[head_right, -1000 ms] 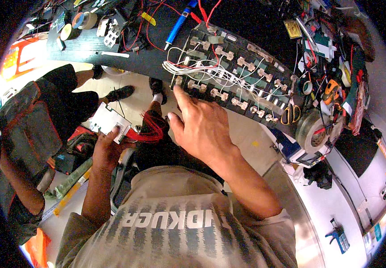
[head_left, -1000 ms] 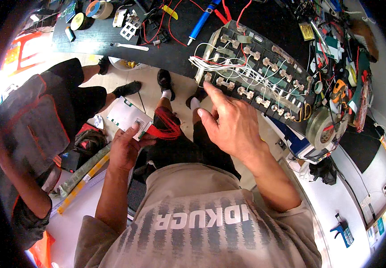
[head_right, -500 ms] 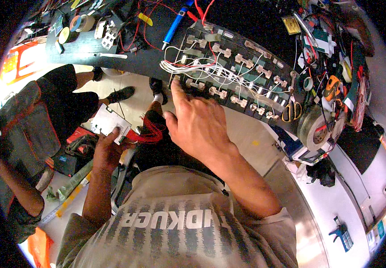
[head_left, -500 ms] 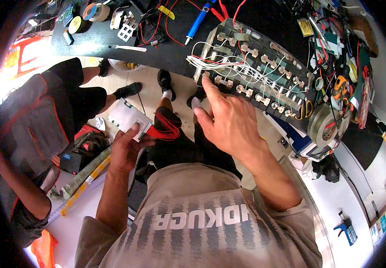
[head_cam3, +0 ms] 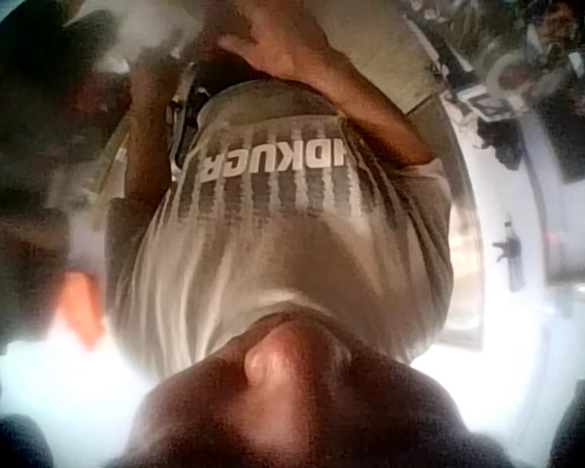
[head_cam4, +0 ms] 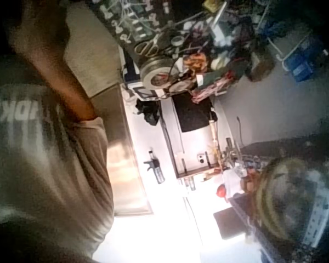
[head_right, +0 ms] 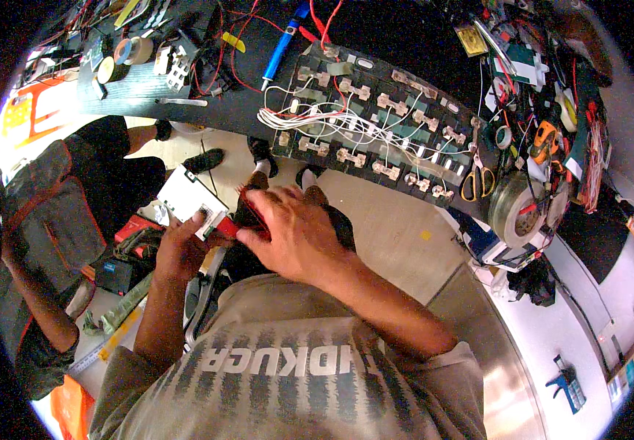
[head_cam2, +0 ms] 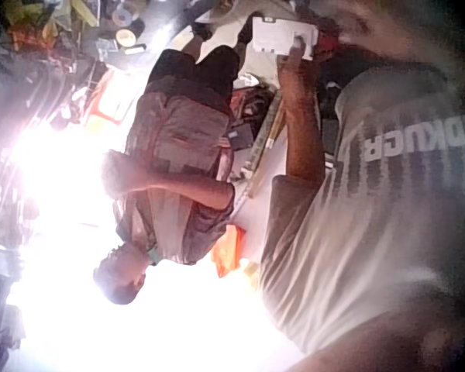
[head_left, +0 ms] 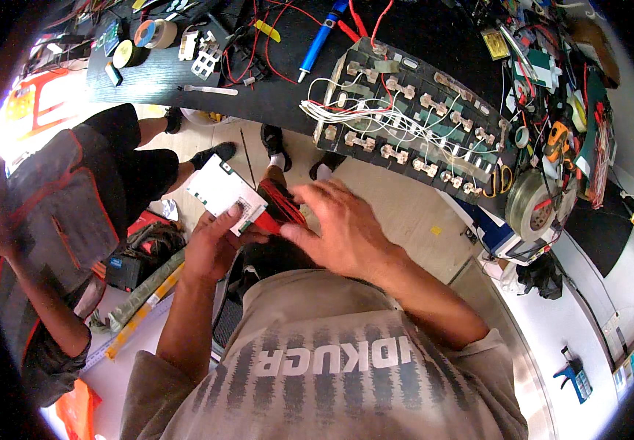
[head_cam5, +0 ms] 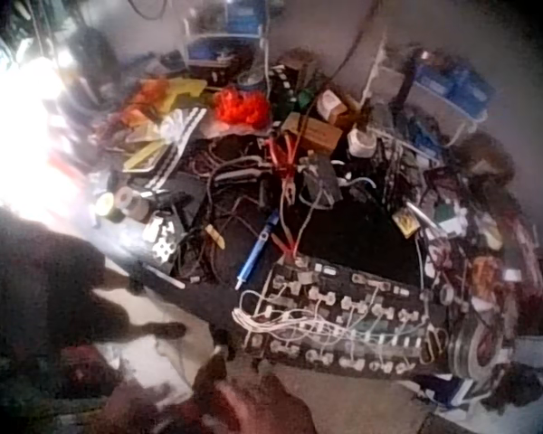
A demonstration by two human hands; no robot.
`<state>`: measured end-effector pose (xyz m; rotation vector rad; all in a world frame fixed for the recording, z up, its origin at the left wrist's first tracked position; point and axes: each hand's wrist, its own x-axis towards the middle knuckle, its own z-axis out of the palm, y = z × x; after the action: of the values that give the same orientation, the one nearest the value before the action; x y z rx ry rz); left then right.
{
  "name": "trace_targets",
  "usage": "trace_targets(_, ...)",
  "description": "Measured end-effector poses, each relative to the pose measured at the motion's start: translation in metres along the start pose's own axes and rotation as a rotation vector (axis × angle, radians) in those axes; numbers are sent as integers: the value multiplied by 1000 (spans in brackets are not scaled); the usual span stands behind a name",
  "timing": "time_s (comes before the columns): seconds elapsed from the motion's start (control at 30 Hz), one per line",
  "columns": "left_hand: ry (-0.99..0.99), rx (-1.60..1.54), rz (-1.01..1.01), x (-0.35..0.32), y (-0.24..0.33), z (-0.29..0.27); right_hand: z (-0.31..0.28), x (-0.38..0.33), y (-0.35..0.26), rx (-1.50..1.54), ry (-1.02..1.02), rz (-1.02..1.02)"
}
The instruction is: The person assembles a battery module by connecting wires and components to a circuit board and housing.
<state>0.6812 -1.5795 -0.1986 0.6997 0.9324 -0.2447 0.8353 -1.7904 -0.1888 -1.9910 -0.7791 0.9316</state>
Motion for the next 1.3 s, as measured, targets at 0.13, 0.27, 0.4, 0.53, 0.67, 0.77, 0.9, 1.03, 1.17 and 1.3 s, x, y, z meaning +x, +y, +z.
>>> trace_targets(0.13, 0, -52, -27, -8, -3, 16, 18, -2, -4, 268, -164, 65)
trace_targets(0.27, -35, 111, -48, -8, -8, 6, 28, -4, -2, 406, -131, 126)
trace_targets(0.4, -83, 297, -69, -8, -7, 5, 13, -2, -9, 515, -176, 302)
trace_targets(0.53, -325, 420, -70, 5, -3, -1, -7, -11, -17, 515, -115, 259)
trace_targets(0.67, -327, 1176, 288, 41, 2, -15, -17, -36, -2, 398, -36, 232)
trace_targets(0.77, -115, 1100, 481, 98, -12, -16, -34, -53, -6, 314, -68, 282)
trace_targets(0.9, -12, 659, 333, 131, 19, 53, -40, -73, -4, 307, -69, 353)
trace_targets(1.03, -19, 899, 487, 160, 24, 64, -39, -80, -12, 301, -55, 339)
trace_targets(1.17, -77, 733, 290, 152, 33, 54, -38, -81, -16, 302, -78, 365)
trace_targets(1.3, -264, 215, 8, 136, 41, 37, -36, -77, -20, 331, -54, 348)
